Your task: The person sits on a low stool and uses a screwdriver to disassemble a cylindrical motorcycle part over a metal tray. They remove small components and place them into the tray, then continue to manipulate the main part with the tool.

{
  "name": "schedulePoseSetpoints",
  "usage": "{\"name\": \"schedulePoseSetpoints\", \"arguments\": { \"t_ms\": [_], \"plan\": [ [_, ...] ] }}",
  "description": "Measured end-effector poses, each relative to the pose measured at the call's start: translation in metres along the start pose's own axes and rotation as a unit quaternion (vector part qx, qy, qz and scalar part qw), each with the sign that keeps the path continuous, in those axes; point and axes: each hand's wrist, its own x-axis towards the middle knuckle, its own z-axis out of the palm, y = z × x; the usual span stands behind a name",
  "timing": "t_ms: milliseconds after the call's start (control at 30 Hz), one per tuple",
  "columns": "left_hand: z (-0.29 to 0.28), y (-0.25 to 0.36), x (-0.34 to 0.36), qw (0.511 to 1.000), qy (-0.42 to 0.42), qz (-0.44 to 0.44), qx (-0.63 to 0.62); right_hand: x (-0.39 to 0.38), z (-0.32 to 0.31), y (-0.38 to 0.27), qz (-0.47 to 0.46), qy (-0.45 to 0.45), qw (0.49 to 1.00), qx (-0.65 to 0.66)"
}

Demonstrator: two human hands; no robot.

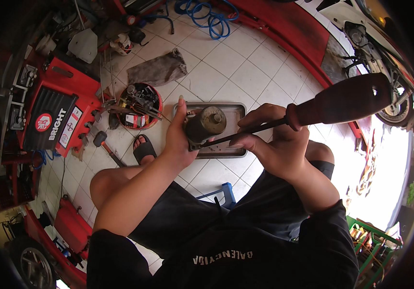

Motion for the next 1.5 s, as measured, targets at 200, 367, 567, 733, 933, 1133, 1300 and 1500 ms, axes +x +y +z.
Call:
{"name": "schedulePoseSetpoints", "arguments": {
  "t_ms": [200, 367, 567, 733, 933, 1133, 1300, 1500],
  "plan": [
    [0.005, 0.001, -0.001, 1.0, 0.003, -0.004, -0.013, 0.01, 0.002, -0.001, -0.065, -0.022, 0.997, 0.026],
    [0.001, 0.003, -0.001, 1.0, -0.02, -0.004, -0.002, 0.004, -0.006, 0.004, -0.027, -0.042, 0.999, 0.002],
    [0.003, -0.003, 0.0, 1.0, -0.001, 0.001, -0.004, 0.009, -0.003, -0.009, -0.016, -0.024, 0.999, -0.015],
    [0.021, 0.001, -0.004, 0.999, 0.044, 0.002, 0.017, 0.008, -0.004, -0.001, -0.025, -0.055, 0.997, 0.048],
    [0.01, -0.006, 0.002, 0.999, 0.017, -0.032, 0.01, -0.001, 0.013, 0.0, 0.013, 0.037, 0.998, 0.045],
    [0.008, -0.007, 0.001, 1.0, 0.021, -0.022, 0.004, 0.012, 0.0, -0.014, 0.018, -0.072, 0.995, 0.066],
    [0.008, -0.007, -0.003, 0.999, 0.042, 0.017, -0.019, -0.001, 0.002, 0.005, 0.016, -0.059, 0.99, 0.125],
    [0.007, -0.007, -0.003, 0.996, 0.065, 0.056, -0.024, -0.01, 0.018, 0.004, -0.013, -0.006, 0.989, 0.146]
  ]
}}
